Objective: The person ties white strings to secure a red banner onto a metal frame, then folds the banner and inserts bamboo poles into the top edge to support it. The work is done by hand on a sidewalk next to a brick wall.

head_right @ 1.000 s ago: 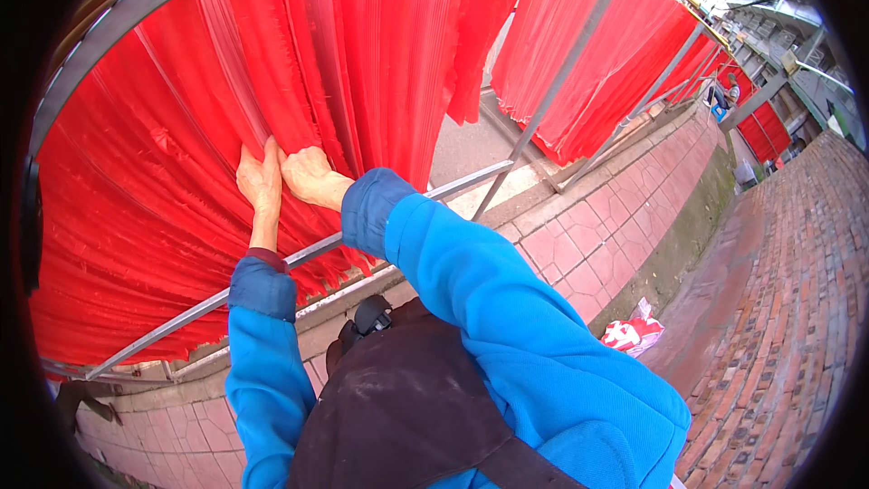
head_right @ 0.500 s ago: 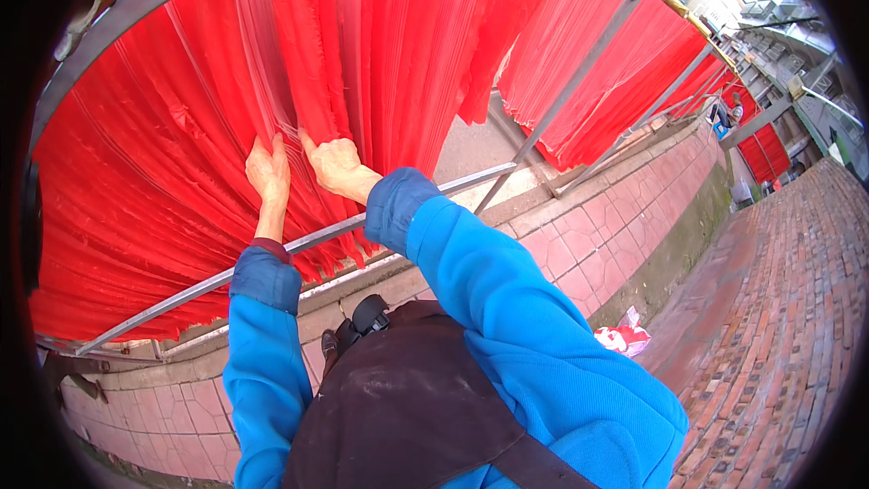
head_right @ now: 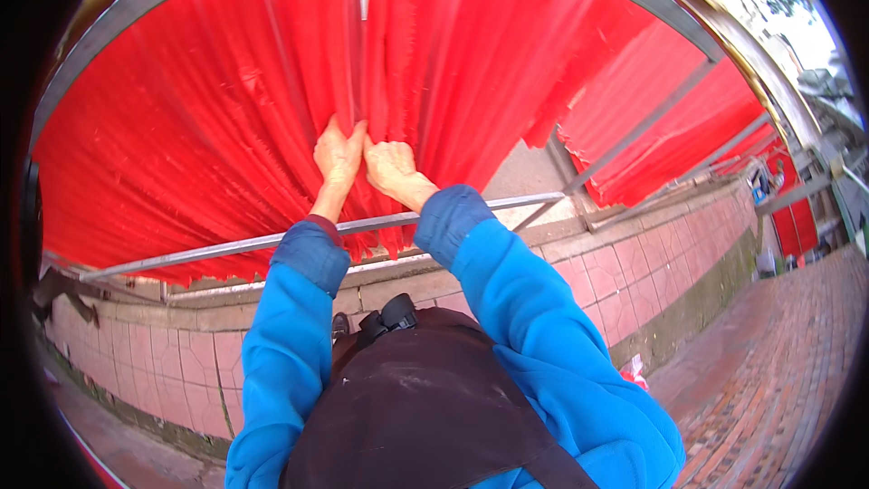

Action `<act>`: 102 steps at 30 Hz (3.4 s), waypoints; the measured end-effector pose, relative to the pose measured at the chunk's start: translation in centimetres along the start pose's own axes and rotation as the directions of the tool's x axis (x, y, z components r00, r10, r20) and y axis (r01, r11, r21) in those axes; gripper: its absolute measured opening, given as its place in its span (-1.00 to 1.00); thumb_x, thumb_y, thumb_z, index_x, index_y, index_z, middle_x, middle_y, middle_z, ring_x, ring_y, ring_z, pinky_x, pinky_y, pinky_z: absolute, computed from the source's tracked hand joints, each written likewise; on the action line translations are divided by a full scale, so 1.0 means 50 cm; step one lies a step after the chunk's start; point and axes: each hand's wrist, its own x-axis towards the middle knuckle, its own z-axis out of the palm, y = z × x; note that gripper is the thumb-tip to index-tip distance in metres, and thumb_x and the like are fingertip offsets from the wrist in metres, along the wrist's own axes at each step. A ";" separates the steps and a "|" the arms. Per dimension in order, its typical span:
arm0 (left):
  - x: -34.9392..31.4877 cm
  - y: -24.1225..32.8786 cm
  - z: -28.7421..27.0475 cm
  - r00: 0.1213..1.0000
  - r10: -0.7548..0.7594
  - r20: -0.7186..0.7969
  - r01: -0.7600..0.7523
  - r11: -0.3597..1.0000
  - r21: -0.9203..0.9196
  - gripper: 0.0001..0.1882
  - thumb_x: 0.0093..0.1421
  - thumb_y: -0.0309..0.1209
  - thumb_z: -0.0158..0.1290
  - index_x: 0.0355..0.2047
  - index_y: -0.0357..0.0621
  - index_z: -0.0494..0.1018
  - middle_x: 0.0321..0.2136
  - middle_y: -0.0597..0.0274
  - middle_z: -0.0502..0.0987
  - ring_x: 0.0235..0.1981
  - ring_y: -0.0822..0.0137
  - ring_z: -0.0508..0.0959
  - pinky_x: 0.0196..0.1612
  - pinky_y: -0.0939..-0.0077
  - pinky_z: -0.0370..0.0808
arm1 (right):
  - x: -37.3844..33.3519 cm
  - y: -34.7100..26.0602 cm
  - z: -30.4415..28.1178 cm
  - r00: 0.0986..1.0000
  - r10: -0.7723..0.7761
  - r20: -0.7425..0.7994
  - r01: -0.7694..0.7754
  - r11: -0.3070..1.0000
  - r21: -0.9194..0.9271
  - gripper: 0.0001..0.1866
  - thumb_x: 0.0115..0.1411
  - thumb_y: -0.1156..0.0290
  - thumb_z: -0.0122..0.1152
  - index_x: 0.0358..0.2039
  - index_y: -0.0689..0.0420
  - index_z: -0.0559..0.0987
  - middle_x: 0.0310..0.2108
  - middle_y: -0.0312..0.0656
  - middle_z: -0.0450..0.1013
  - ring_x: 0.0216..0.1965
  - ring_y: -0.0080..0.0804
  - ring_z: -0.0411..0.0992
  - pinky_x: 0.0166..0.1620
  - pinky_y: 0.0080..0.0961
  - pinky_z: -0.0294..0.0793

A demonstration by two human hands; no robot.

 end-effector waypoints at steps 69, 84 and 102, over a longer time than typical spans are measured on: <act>-0.035 -0.068 -0.016 0.987 0.085 -0.136 -0.119 0.959 -0.259 -0.67 0.18 -0.16 0.05 -0.38 -0.23 0.49 -0.44 -0.22 0.50 -0.31 -0.23 0.50 -0.32 0.03 0.42 | 0.104 -0.018 -0.102 0.870 0.154 -0.469 0.254 0.674 0.694 -0.41 0.10 0.69 -0.20 0.22 0.41 0.18 0.02 0.09 0.41 0.10 -0.16 0.38 0.13 -0.39 0.34; -0.054 0.162 -0.060 0.757 0.406 -0.512 -0.633 0.649 -0.423 -0.57 0.06 -0.66 -0.05 -0.01 -0.24 0.35 -0.09 -0.10 0.42 -0.04 -0.06 0.45 0.02 0.22 0.44 | 0.055 0.059 -0.038 0.978 -0.110 -0.176 0.207 0.570 0.795 -0.50 0.16 0.48 -0.04 0.16 0.18 0.26 -0.06 0.13 0.43 0.03 -0.05 0.41 -0.02 -0.23 0.41; -0.081 0.091 0.073 0.923 0.227 -0.311 -0.350 0.833 -0.429 -0.41 0.21 -0.25 0.03 0.18 -0.30 0.22 0.15 -0.26 0.24 0.10 -0.21 0.32 0.14 0.04 0.29 | -0.003 0.087 -0.037 0.988 -0.101 -0.117 0.153 0.548 0.822 -0.39 0.27 0.36 -0.01 0.30 0.18 0.12 0.08 0.02 0.36 0.12 -0.29 0.33 0.09 -0.39 0.37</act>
